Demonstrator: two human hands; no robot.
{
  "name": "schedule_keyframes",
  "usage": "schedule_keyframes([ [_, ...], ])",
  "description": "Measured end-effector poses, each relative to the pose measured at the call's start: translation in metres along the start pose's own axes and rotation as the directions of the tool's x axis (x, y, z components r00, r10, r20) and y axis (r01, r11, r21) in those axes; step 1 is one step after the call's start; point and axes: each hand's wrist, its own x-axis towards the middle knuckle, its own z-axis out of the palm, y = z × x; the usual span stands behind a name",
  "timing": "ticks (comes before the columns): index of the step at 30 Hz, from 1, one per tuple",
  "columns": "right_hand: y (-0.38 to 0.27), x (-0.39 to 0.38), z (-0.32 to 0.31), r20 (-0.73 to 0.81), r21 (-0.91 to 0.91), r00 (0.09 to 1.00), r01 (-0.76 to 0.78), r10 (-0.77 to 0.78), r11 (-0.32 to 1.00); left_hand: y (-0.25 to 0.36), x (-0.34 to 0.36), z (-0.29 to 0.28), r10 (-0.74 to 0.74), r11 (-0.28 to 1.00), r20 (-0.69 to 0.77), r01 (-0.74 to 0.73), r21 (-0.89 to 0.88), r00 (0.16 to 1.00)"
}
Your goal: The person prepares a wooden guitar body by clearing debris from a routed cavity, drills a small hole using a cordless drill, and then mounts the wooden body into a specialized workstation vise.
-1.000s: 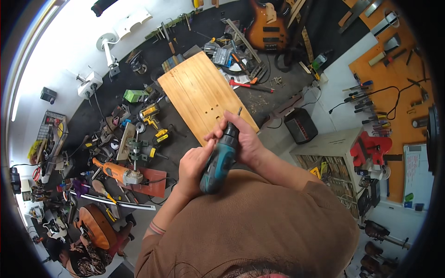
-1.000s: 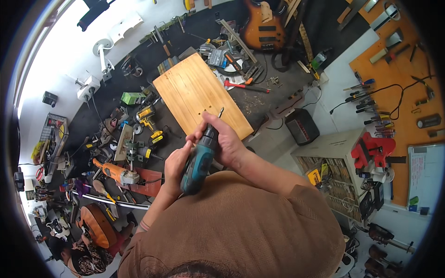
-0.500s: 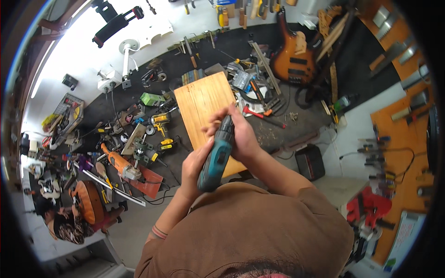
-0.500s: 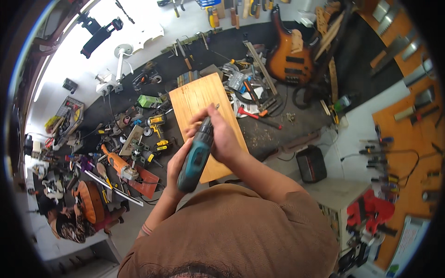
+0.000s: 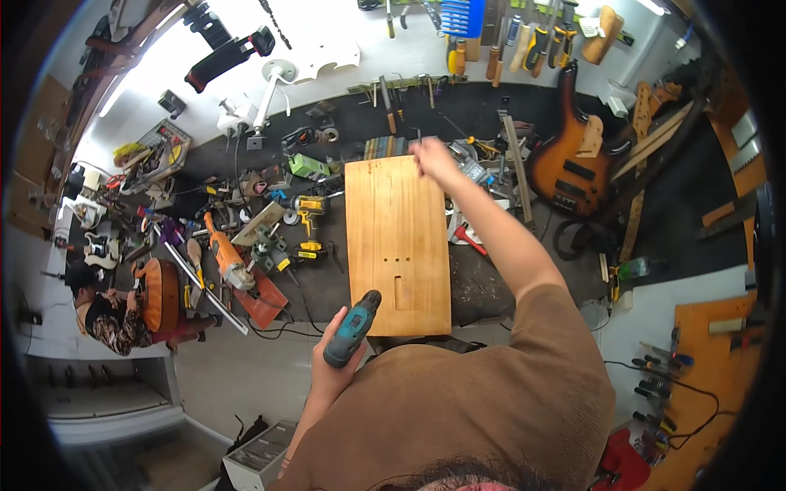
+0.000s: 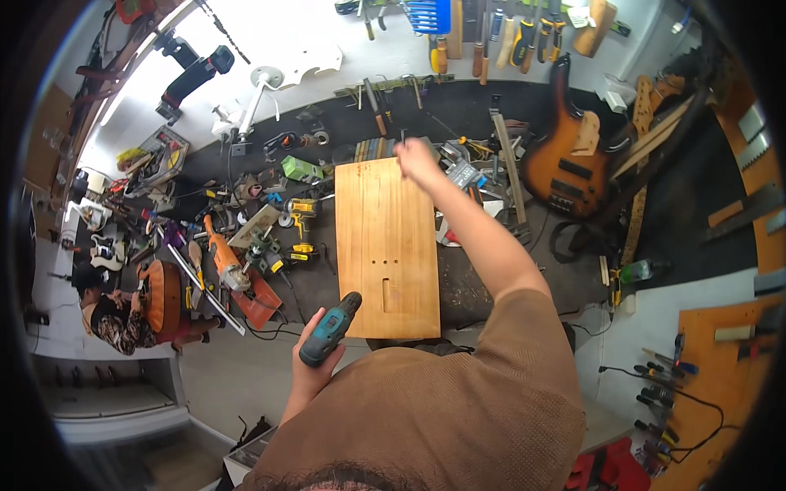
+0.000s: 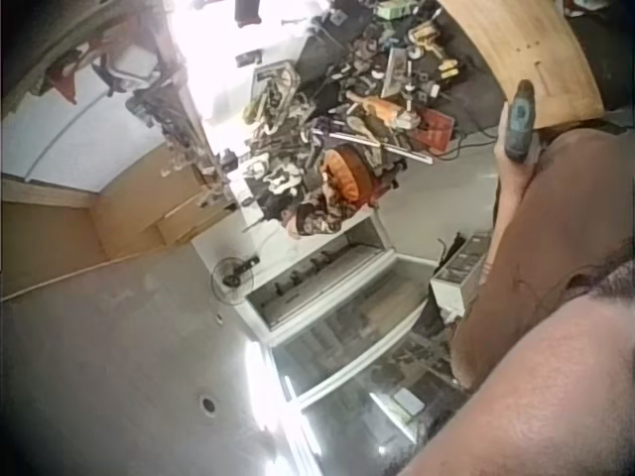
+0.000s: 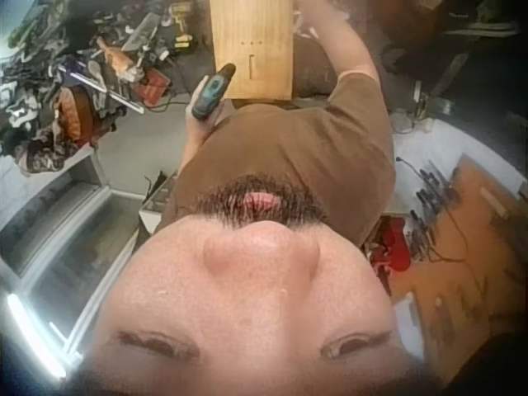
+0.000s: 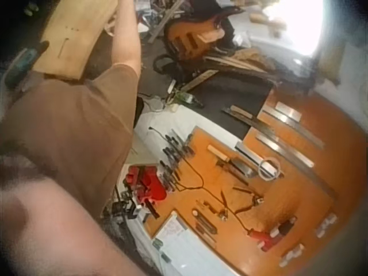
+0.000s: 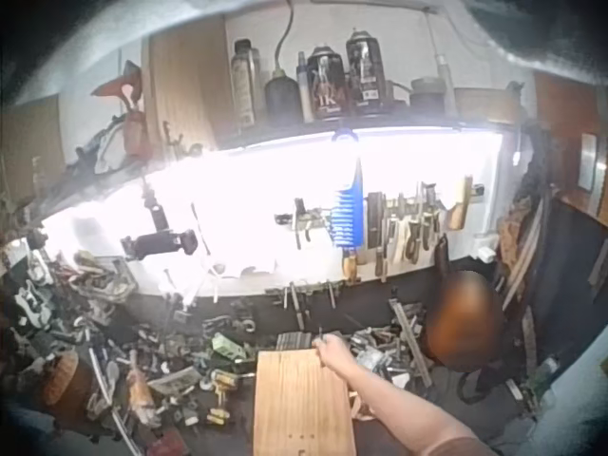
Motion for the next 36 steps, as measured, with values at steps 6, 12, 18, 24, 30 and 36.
schedule_keyframes([
  [6, -0.041, 0.115, -0.002, -0.336, -0.623, 0.810, 0.192, -0.481, 0.758, 0.001, -0.016, -0.005, -0.103, 0.994, -0.065, 0.105, 0.018, 0.993],
  [12, -0.062, 0.115, -0.002, -0.217, -0.545, 0.976, -0.105, -0.019, 0.832, -0.002, -0.021, -0.008, -0.048, 0.989, -0.101, 0.062, 0.134, 0.994],
  [18, 0.022, -0.072, -0.079, -0.189, -0.704, 0.959, 0.019, -0.212, 0.710, -0.022, -0.010, 0.007, -0.139, 0.987, -0.049, 0.134, -0.092, 0.989],
  [24, 0.130, -0.290, -0.064, -0.252, -0.804, 0.905, -0.393, 0.344, 0.446, -0.022, 0.010, 0.019, -0.137, 0.990, 0.048, 0.139, -0.038, 0.989],
  [30, 0.182, -0.325, -0.042, -0.157, -0.936, 0.984, -0.175, 0.082, 0.304, -0.002, 0.029, 0.039, 0.045, 0.992, 0.190, -0.066, 0.106, 0.981],
  [36, 0.178, -0.298, -0.055, -0.244, -0.590, 0.963, -0.243, 0.117, 0.770, 0.004, 0.025, 0.042, 0.095, 0.978, 0.194, -0.128, 0.163, 0.976],
])
